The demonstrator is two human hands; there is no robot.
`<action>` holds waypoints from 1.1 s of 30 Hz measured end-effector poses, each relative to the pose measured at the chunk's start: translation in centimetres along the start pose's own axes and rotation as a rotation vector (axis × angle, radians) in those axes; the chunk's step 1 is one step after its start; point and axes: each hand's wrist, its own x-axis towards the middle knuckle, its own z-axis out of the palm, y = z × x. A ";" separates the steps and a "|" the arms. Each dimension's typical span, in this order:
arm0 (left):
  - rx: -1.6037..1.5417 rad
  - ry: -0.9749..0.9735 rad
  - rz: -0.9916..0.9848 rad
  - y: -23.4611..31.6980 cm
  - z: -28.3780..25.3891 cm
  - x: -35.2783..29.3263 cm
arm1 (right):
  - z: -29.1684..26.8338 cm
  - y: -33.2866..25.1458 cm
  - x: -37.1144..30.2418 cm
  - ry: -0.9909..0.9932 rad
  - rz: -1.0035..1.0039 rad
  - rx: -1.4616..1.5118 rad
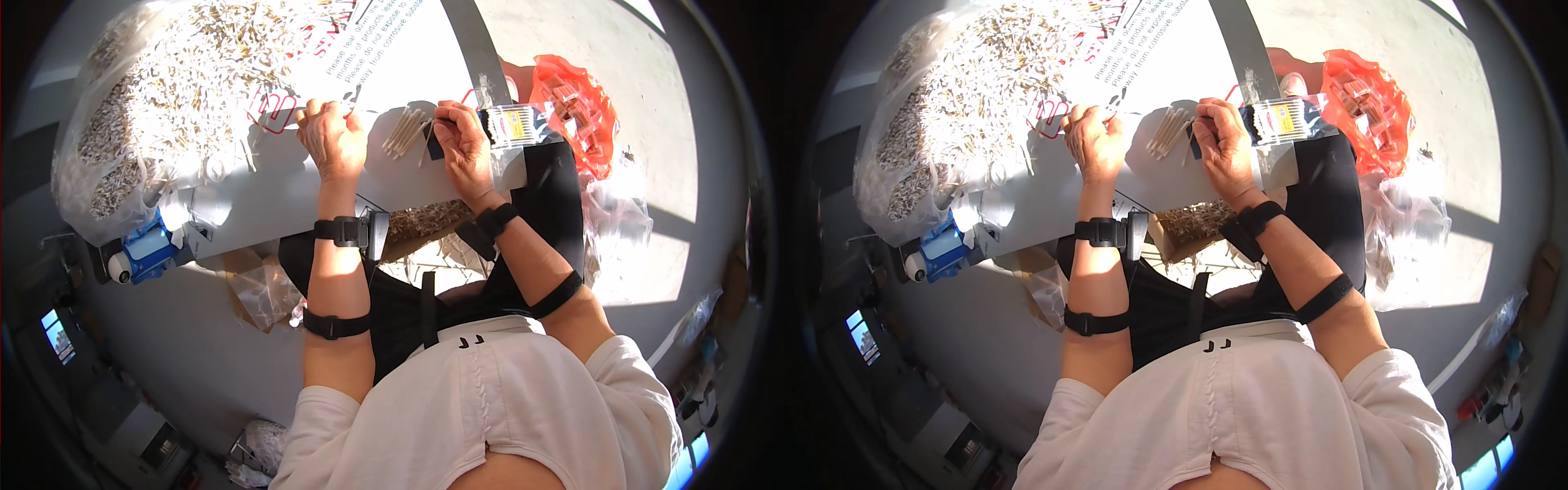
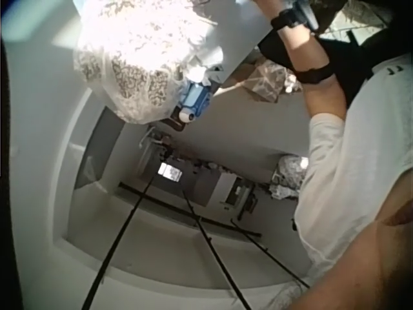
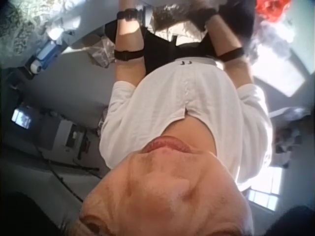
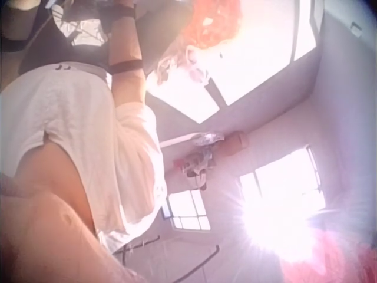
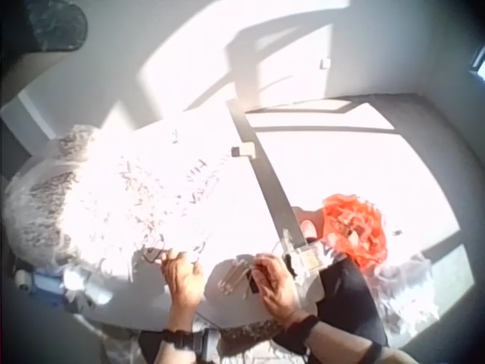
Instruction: Packaging cotton swabs into small plastic bags.
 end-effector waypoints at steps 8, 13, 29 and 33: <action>-0.171 -0.039 0.066 0.1 -0.8 0.8 | 0.1 -0.3 0.1 -0.002 -0.025 -0.029; -0.005 -0.279 0.131 0.9 -1.1 2.9 | -0.1 -0.6 0.0 -0.045 0.043 -0.013; -0.116 -0.188 0.172 2.4 0.3 0.8 | -0.2 -0.4 0.0 -0.028 0.013 -0.024; -0.094 -0.032 -0.060 2.0 0.5 1.3 | -0.1 -0.5 0.0 -0.029 0.013 -0.008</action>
